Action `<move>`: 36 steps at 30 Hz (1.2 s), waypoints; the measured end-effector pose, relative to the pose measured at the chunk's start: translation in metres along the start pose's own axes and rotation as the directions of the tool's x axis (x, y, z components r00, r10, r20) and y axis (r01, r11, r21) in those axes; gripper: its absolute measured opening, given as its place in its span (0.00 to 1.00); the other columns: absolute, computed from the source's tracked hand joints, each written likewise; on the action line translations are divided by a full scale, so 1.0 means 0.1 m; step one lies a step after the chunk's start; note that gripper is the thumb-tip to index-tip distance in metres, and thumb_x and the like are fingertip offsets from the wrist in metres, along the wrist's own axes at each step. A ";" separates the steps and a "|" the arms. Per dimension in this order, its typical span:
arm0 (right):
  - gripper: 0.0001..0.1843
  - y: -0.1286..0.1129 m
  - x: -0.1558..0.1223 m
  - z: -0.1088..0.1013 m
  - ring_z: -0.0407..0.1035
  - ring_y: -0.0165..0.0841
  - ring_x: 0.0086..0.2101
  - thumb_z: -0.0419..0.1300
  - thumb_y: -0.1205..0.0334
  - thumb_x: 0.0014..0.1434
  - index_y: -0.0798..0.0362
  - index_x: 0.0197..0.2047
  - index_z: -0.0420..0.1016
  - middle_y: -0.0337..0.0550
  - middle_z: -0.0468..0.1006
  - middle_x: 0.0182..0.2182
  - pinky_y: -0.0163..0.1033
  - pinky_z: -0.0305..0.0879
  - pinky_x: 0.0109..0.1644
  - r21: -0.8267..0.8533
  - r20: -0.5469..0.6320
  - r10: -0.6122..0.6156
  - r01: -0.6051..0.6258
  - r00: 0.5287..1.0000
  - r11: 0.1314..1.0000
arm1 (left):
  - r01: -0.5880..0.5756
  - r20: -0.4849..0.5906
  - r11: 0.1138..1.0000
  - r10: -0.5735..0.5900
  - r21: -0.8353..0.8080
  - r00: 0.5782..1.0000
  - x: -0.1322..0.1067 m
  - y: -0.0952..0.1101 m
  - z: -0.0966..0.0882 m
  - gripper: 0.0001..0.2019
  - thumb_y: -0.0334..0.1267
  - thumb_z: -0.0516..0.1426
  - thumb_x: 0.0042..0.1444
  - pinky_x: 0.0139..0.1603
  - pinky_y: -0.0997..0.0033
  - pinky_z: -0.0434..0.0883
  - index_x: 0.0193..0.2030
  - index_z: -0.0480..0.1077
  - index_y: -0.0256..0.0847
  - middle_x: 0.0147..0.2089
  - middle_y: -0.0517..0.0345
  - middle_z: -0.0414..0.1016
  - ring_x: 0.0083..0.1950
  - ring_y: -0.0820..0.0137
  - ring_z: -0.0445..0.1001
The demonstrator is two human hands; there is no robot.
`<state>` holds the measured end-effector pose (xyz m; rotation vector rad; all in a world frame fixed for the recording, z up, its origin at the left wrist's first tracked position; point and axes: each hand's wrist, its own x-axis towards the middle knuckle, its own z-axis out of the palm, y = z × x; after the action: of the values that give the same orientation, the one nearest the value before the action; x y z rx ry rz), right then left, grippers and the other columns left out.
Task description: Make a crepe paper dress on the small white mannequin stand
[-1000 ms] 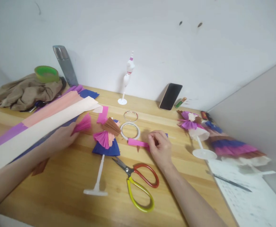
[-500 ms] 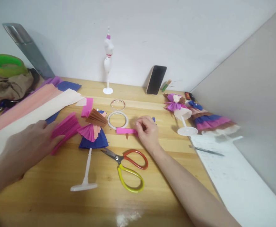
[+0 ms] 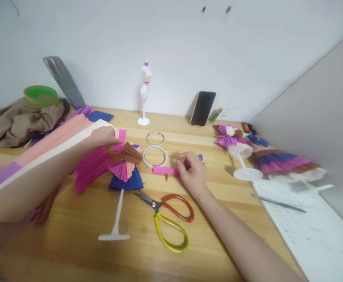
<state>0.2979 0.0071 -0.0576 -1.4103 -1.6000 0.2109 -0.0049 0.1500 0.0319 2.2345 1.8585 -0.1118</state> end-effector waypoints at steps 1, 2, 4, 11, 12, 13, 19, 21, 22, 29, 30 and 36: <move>0.03 -0.01 0.00 0.00 0.60 0.29 0.24 0.57 0.63 0.58 0.51 0.33 0.69 0.35 0.67 0.24 0.38 0.58 0.31 -0.009 0.000 -0.010 0.010 1.000 1.000 | 0.009 -0.009 1.000 -0.009 -0.002 1.000 0.01 0.02 0.01 0.08 0.41 0.61 0.40 0.39 0.63 0.68 0.22 0.72 0.37 0.28 0.46 0.75 0.40 0.52 0.76; 0.03 -0.03 0.01 0.00 0.60 0.29 0.24 0.57 0.64 0.58 0.51 0.32 0.70 0.35 0.67 0.24 0.38 0.58 0.31 -0.019 0.000 -0.019 0.019 1.000 1.000 | 0.011 -0.022 1.000 -0.011 -0.016 1.000 0.01 0.03 0.02 0.06 0.38 0.61 0.38 0.37 0.64 0.67 0.20 0.70 0.38 0.25 0.48 0.73 0.38 0.54 0.76; 0.03 -0.08 0.03 -0.01 0.61 0.29 0.24 0.57 0.64 0.58 0.51 0.32 0.70 0.35 0.67 0.25 0.38 0.59 0.30 -0.025 -0.011 -0.030 0.030 0.999 0.999 | -0.013 -0.047 0.997 0.010 -0.071 0.999 -0.03 0.02 -0.01 0.08 0.35 0.60 0.38 0.32 0.67 0.64 0.16 0.65 0.39 0.19 0.53 0.68 0.32 0.60 0.73; 0.05 -0.54 0.21 -0.15 0.58 0.28 0.21 0.59 0.60 0.58 0.51 0.37 0.73 0.34 0.67 0.22 0.36 0.56 0.25 0.190 0.002 0.083 -0.082 0.997 0.978 | -0.267 -0.163 0.827 0.213 -0.495 0.963 -0.30 0.08 -0.26 0.11 0.44 0.54 0.53 0.25 0.75 0.60 0.24 0.63 0.41 0.21 0.64 0.64 0.23 0.75 0.62; 0.06 -0.64 0.28 -0.16 0.59 0.28 0.21 0.59 0.59 0.58 0.51 0.38 0.73 0.36 0.70 0.23 0.36 0.56 0.24 0.274 0.019 0.110 -0.112 0.994 0.955 | -0.316 -0.154 0.690 0.288 -0.651 0.945 -0.34 0.13 -0.28 0.11 0.44 0.55 0.53 0.25 0.76 0.59 0.25 0.64 0.41 0.20 0.64 0.63 0.22 0.76 0.61; 0.07 -0.74 0.36 -0.16 0.61 0.28 0.21 0.60 0.57 0.57 0.51 0.38 0.73 0.37 0.73 0.26 0.36 0.58 0.24 0.353 0.034 0.139 -0.142 0.990 0.925 | -0.340 -0.151 0.548 0.360 -0.764 0.921 -0.37 0.18 -0.29 0.12 0.45 0.57 0.52 0.24 0.77 0.59 0.25 0.64 0.40 0.20 0.64 0.64 0.21 0.77 0.61; 0.20 -1.20 0.92 0.08 0.70 0.29 0.27 0.64 0.47 0.51 0.51 0.42 0.76 0.40 0.77 0.35 0.34 0.60 0.26 0.631 0.308 0.202 -0.358 0.930 0.688 | -0.308 -0.124 0.219 0.595 -0.926 0.794 -0.46 0.41 -0.17 0.16 0.48 0.60 0.54 0.22 0.78 0.58 0.26 0.68 0.37 0.19 0.63 0.65 0.20 0.78 0.61; 0.16 -1.25 1.04 0.20 0.67 0.27 0.24 0.67 0.49 0.46 0.54 0.29 0.75 0.38 0.73 0.24 0.33 0.57 0.24 0.640 0.405 0.160 -0.404 0.900 0.654 | -0.262 -0.087 0.210 0.600 -0.942 0.795 -0.49 0.42 -0.12 0.17 0.48 0.60 0.55 0.21 0.78 0.56 0.25 0.67 0.37 0.18 0.64 0.64 0.20 0.79 0.60; 0.15 -1.26 1.08 0.25 0.64 0.26 0.21 0.67 0.50 0.45 0.54 0.24 0.73 0.36 0.71 0.20 0.33 0.55 0.23 0.644 0.399 0.153 -0.395 0.904 0.656 | -0.243 -0.065 0.220 0.602 -0.945 0.796 -0.50 0.42 -0.11 0.17 0.49 0.60 0.55 0.20 0.78 0.56 0.25 0.68 0.37 0.19 0.63 0.65 0.20 0.79 0.60; 0.14 -1.23 1.07 0.39 0.56 0.24 0.18 0.66 0.54 0.45 0.53 0.20 0.69 0.33 0.67 0.15 0.34 0.50 0.23 0.593 0.329 0.156 -0.332 0.931 0.734 | -0.163 -0.077 0.147 0.465 -0.976 0.882 -0.62 0.47 -0.13 0.18 0.53 0.59 0.56 0.34 0.72 0.72 0.37 0.74 0.38 0.33 0.55 0.78 0.33 0.70 0.77; 0.14 -1.22 1.06 0.40 0.56 0.23 0.18 0.67 0.54 0.44 0.53 0.19 0.68 0.32 0.66 0.15 0.34 0.49 0.23 0.589 0.334 0.155 -0.334 0.930 0.735 | -0.151 -0.066 0.154 0.453 -0.976 0.889 -0.63 0.49 -0.13 0.16 0.51 0.61 0.54 0.34 0.71 0.73 0.37 0.74 0.38 0.32 0.55 0.78 0.33 0.69 0.77; 0.19 -1.06 1.06 0.40 0.51 0.22 0.16 0.67 0.48 0.46 0.52 0.21 0.67 0.30 0.63 0.12 0.34 0.42 0.21 0.600 0.477 0.117 -0.420 0.871 0.681 | -0.091 -0.008 0.207 0.369 -0.974 0.929 -0.62 0.52 -0.08 0.13 0.45 0.63 0.50 0.17 0.78 0.57 0.27 0.73 0.35 0.19 0.59 0.71 0.17 0.77 0.63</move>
<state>0.2103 0.0798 0.0477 -1.0178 -1.3700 1.2363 0.0329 0.0835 0.0589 1.3855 0.8776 0.6620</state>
